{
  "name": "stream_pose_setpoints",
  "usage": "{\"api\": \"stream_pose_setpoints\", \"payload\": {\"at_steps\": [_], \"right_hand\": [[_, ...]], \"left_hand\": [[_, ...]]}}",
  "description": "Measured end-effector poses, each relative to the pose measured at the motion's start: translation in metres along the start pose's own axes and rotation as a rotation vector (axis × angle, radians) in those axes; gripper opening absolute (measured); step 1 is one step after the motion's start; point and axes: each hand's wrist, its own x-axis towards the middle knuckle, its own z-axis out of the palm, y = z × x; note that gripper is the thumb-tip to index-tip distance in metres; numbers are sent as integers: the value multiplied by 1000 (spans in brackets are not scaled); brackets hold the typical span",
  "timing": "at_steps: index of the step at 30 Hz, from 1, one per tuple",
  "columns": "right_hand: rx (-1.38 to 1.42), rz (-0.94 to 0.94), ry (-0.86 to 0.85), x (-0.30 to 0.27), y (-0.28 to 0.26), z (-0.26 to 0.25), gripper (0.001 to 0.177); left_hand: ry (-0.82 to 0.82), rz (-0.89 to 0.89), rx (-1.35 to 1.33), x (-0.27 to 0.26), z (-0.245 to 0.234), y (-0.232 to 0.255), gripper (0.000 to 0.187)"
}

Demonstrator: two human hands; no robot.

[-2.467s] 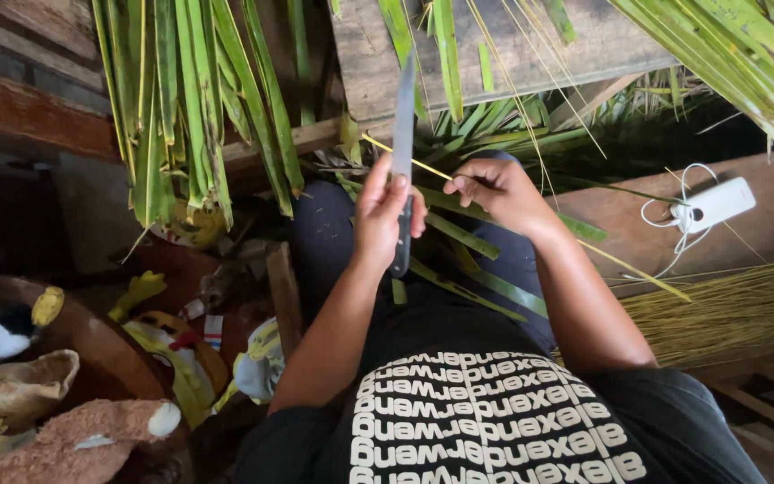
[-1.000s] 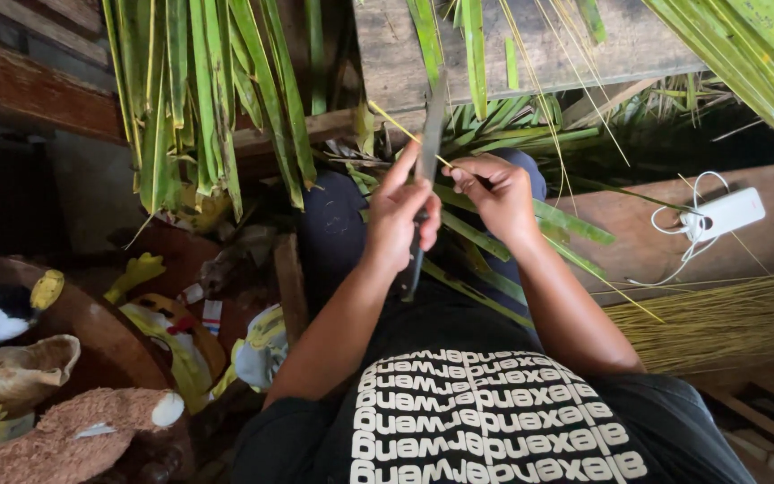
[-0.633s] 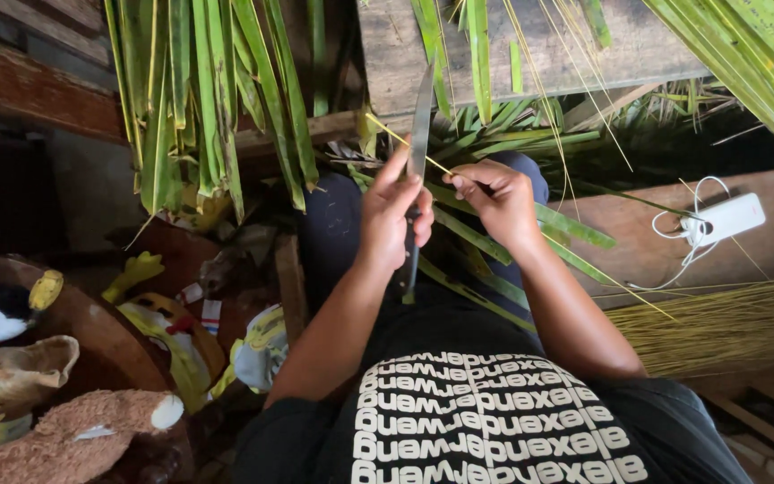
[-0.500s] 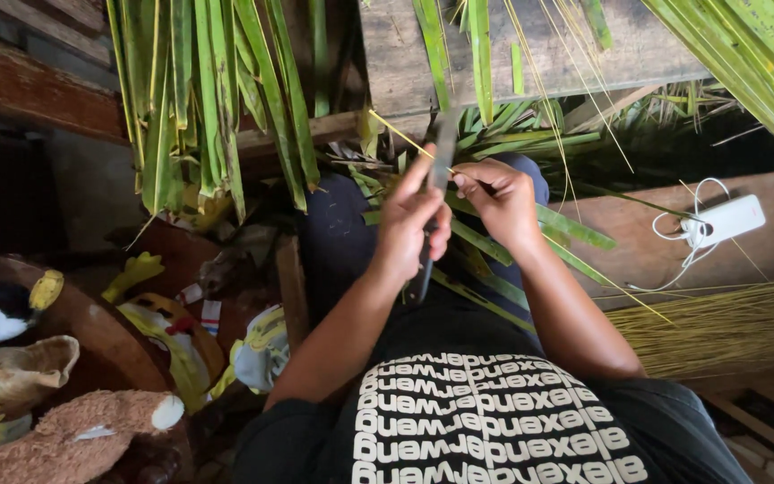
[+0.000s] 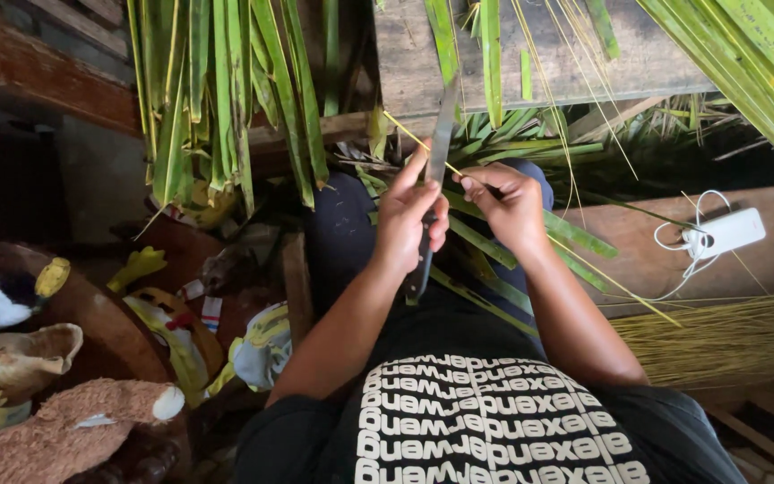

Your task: Stripping the leafy part of palm fronds from the central rib using a knife

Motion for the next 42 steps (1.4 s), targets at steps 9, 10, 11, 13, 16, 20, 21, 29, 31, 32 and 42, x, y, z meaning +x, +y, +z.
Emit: {"api": "stream_pose_setpoints", "payload": {"at_steps": [9,10,11,13,16,20,21,29,31,32,42], "right_hand": [[-97,24,-27,-4,-4,-12,11],[-99,24,-24,-4,-3,-13,11],[-90,18,-20,-3,-2,-13,11],[-79,18,-22,-3,-3,-13,10],[-81,22,-15,-4,-8,-14,10],[-138,30,0,-5,-12,-17,12],[-154,26,2,-6,-13,-19,11],[-148,-4,116,-9,3,-30,12],[-110,-9,136,-5,2,-26,13],[-108,-7,133,-4,0,-23,13],[-166,-31,147,3,-14,-12,18]], "left_hand": [[91,52,-17,11,-21,8,52],[88,51,-17,11,-20,8,52],[90,58,-2,11,-18,8,52],[101,63,12,12,-21,9,51],[139,76,35,18,-28,9,48],[197,155,159,16,-21,9,48],[222,188,210,16,-18,9,47],[143,155,173,8,-1,7,54],[40,100,140,2,10,-2,57],[-63,42,108,1,10,-7,59],[-241,-44,34,0,11,-21,60]]}}
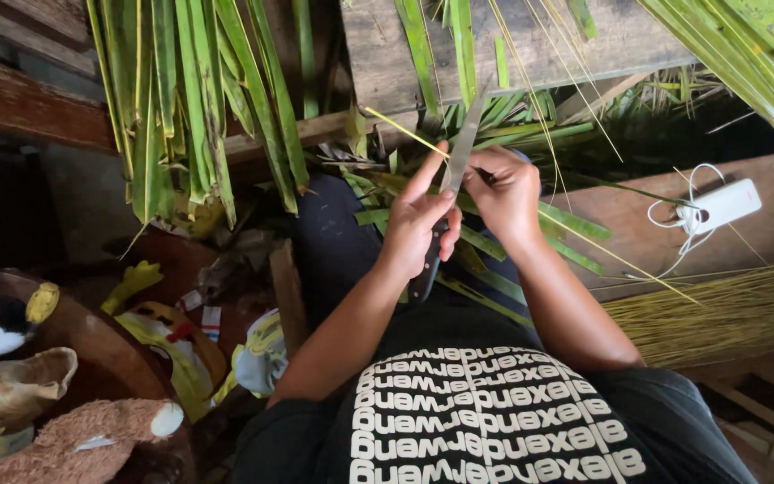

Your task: Stripping the leafy part of palm fronds from the central rib using a knife

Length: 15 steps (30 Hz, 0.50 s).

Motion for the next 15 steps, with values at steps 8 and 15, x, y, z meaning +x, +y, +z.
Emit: {"api": "stream_pose_setpoints", "payload": {"at_steps": [8,15], "right_hand": [[21,29,-34,0,-2,4,13],[46,41,-80,-2,-2,6,9]], "left_hand": [[169,-9,-38,5,-5,20,60],[257,-1,-12,4,-8,20,55]]}}
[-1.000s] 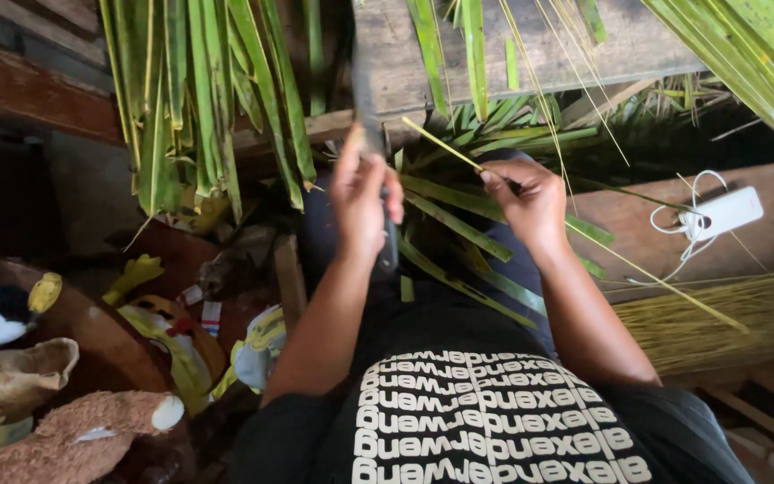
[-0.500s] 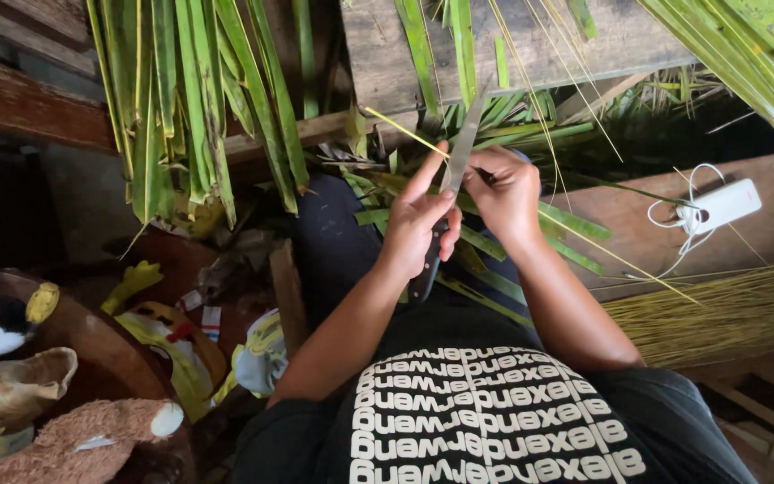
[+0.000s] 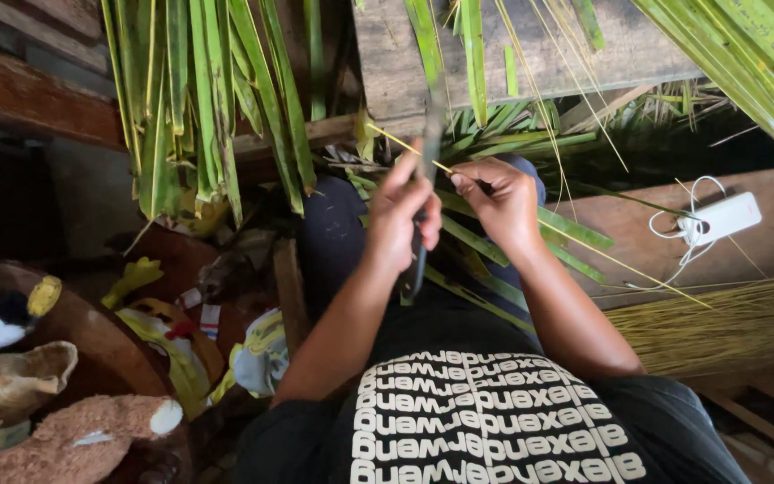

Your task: Stripping the leafy part of palm fronds from the central rib using a knife

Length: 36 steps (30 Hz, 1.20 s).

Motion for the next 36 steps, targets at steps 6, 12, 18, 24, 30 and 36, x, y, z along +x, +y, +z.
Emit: {"api": "stream_pose_setpoints", "payload": {"at_steps": [6,12,18,24,30,36], "right_hand": [[16,52,-34,-8,7,6,7],[34,46,-26,-4,-3,15,12],[16,39,-52,-7,4,10,11],[29,29,-58,-9,2,4,9],[-21,36,-53,-12,3,-3,10],[-118,80,-54,-12,7,-17,12]], "left_hand": [[40,52,-63,10,-26,9,55],[-2,74,-37,-4,-2,0,55],[45,72,-85,15,-38,-15,48],[139,168,-8,22,-41,-14,44],[217,224,148,25,-35,-26,41],[326,375,401,31,-42,-14,42]]}}
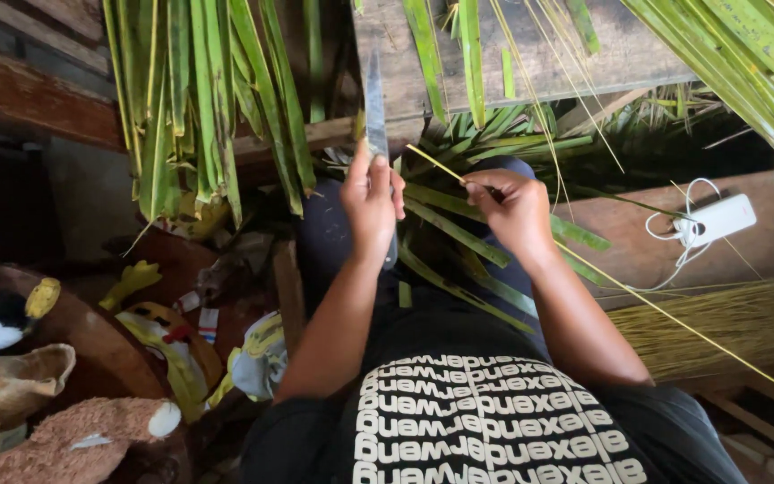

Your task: Stripping the leafy part of palm fronds from the central rib using a knife

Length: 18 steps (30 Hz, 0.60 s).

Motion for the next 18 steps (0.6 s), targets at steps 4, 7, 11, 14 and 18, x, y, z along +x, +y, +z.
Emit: {"api": "stream_pose_setpoints", "payload": {"at_steps": [4,7,11,14,18], "right_hand": [[62,40,18,5,10,5,14],[161,55,-14,7,2,9,16],[248,81,-114,6,9,8,25],[257,115,-149,1,26,-1,19],[267,132,-137,0,34,-4,11]], "left_hand": [[-199,-48,-160,-22,20,28,52],[-397,-192,-295,-37,30,30,52],[-314,-228,-327,-24,13,11,42],[-216,-214,-351,-8,-6,16,42],[-246,-164,-374,-10,1,45,48]]}}
